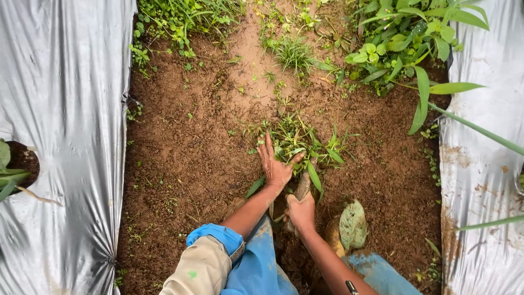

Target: Weeding an agricultural field between rows of plants covered in plastic mulch using a hand hoe and manual pulling.

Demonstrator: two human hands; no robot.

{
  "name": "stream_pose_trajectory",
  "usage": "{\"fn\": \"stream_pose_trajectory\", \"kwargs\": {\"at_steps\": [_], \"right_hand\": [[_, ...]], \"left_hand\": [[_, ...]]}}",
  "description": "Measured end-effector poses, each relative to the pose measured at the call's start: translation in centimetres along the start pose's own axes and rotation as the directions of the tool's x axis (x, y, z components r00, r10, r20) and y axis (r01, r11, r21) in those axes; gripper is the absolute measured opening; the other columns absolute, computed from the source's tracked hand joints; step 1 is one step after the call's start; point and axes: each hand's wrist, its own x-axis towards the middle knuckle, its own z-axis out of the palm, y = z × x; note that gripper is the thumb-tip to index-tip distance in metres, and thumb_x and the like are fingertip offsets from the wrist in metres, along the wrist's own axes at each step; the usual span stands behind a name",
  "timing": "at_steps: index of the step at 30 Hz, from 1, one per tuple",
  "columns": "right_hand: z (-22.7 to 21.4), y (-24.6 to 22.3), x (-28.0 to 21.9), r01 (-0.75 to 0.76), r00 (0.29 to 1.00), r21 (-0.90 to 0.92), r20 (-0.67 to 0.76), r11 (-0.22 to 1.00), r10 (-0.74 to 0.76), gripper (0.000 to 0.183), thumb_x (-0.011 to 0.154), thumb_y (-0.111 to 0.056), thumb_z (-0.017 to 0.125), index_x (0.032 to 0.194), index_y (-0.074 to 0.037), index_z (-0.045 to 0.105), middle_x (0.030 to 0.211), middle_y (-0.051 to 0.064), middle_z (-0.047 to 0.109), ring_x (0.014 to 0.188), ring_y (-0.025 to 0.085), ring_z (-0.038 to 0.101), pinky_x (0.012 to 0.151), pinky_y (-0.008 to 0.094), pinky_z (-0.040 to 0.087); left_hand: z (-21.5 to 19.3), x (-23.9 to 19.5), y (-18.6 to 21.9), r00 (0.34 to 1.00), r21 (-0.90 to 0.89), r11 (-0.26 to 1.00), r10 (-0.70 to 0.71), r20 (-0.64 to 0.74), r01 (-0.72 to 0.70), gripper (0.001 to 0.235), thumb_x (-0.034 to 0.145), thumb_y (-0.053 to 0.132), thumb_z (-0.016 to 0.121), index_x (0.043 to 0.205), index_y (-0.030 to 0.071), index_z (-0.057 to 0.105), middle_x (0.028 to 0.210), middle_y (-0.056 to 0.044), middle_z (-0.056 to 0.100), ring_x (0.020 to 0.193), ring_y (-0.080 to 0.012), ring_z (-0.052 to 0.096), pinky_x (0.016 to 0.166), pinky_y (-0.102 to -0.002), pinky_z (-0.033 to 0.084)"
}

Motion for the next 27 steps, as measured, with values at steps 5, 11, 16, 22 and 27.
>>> {"fn": "stream_pose_trajectory", "kwargs": {"at_steps": [5,11,16,22,27], "right_hand": [[-0.1,-3.4,-0.3,-0.104,0.993,0.080,0.073,0.991,0.098,0.030,0.090,0.001,0.055,0.119,0.009,0.052,0.066,0.013,0.049,0.039,0.019,0.046,0.032,0.040,0.046],[-1.9,-10.6,-3.5,-0.349,0.936,0.093,0.083,0.932,0.342,0.015,0.091,0.002,0.051,0.085,-0.009,0.044,0.065,0.006,0.043,0.044,0.014,0.039,0.033,0.032,0.036],[-5.0,-16.0,-8.8,-0.417,0.909,0.126,0.042,0.900,0.415,0.027,0.087,0.002,0.054,0.067,-0.012,0.042,0.058,0.004,0.042,0.044,0.015,0.040,0.036,0.033,0.035],[-10.6,-23.0,-17.4,-0.411,0.911,0.242,0.062,0.879,0.408,0.018,0.082,0.000,0.050,0.067,-0.008,0.046,0.060,0.003,0.040,0.043,0.011,0.034,0.035,0.031,0.030],[-16.3,-32.1,-26.9,-0.389,0.921,0.275,0.089,0.879,0.380,0.013,0.088,0.000,0.049,0.080,-0.009,0.046,0.064,0.003,0.039,0.043,0.011,0.035,0.034,0.031,0.029]], "left_hand": [[1.3,1.6,0.4,0.996,-0.042,0.995,-0.091,0.025,0.092,0.136,0.064,0.079,0.079,0.167,0.029,0.004,0.156,-0.038,0.023,0.150,-0.0573,0.016,0.118,-0.072,0.017],[2.7,1.2,2.1,0.989,-0.198,0.970,-0.134,0.057,0.143,0.106,0.084,0.001,0.068,0.163,0.036,0.007,0.169,-0.026,0.012,0.102,-0.0265,0.035,0.086,-0.038,0.045],[1.8,-1.1,7.9,0.963,0.010,0.981,-0.194,0.187,0.196,0.133,0.063,-0.034,0.059,0.161,0.039,0.008,0.167,-0.031,0.004,0.152,-0.0466,0.019,0.070,-0.031,0.067],[-1.5,-4.8,20.6,0.966,0.105,0.989,-0.125,0.228,0.103,0.126,0.070,-0.029,0.059,0.162,0.040,0.008,0.166,-0.034,0.008,0.152,-0.0491,0.019,0.079,-0.040,0.066],[-5.7,-8.2,35.9,0.935,-0.183,0.942,-0.227,0.273,0.282,0.100,0.091,-0.026,0.040,0.160,0.043,0.018,0.168,-0.028,-0.010,0.070,-0.0119,0.065,0.041,-0.022,0.053]]}}
